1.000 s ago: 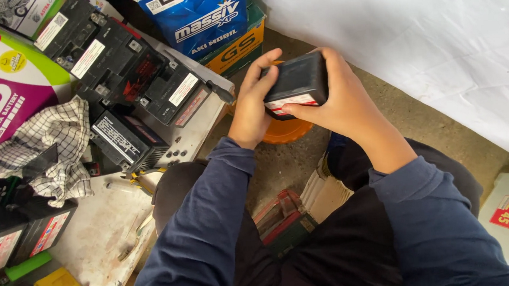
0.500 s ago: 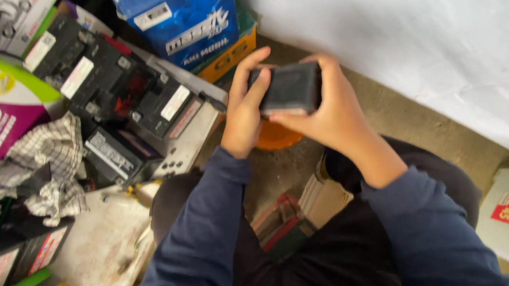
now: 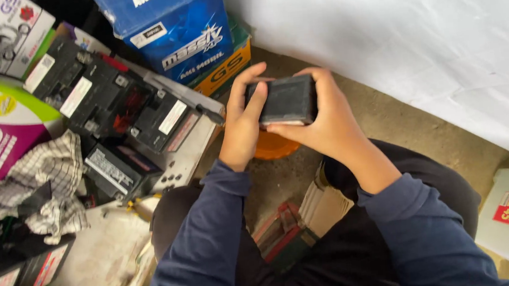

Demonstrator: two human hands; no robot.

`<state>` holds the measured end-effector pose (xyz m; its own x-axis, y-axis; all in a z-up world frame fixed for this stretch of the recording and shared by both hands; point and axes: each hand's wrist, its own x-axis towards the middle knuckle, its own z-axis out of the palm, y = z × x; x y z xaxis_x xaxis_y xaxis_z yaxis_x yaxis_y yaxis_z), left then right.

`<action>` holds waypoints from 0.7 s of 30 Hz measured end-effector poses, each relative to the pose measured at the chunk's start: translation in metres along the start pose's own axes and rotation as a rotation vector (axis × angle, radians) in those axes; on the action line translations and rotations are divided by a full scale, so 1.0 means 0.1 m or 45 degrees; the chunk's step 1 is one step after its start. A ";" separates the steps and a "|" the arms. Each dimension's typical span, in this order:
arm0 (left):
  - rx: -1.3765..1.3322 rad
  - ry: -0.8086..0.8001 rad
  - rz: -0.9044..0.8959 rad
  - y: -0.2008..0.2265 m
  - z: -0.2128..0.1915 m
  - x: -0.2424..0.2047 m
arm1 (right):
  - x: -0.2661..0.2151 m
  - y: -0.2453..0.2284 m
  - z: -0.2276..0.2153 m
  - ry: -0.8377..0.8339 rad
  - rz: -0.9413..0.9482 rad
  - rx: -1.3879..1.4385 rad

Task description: Opening the top cover of a lead-acid battery using a flathead screwdriver

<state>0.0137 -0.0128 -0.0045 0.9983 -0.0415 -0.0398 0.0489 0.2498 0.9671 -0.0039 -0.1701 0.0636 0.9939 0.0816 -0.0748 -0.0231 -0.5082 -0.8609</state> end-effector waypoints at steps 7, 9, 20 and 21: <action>0.052 -0.017 0.117 0.13 0.01 0.02 | 0.03 -0.01 -0.01 0.052 -0.144 0.037; 0.048 -0.027 0.107 0.08 -0.06 -0.03 | 0.01 0.00 0.05 0.043 -0.118 0.063; 0.107 0.042 0.087 -0.16 -0.05 0.01 | 0.04 0.20 0.14 0.024 -0.118 0.011; 0.102 0.021 0.101 -0.06 -0.01 -0.02 | 0.00 0.14 0.09 0.049 -0.125 0.004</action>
<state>0.0118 -0.0132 -0.0108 0.9994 -0.0085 0.0345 -0.0326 0.1733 0.9843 -0.0055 -0.1699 0.0472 0.9948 0.0979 0.0291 0.0742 -0.4965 -0.8649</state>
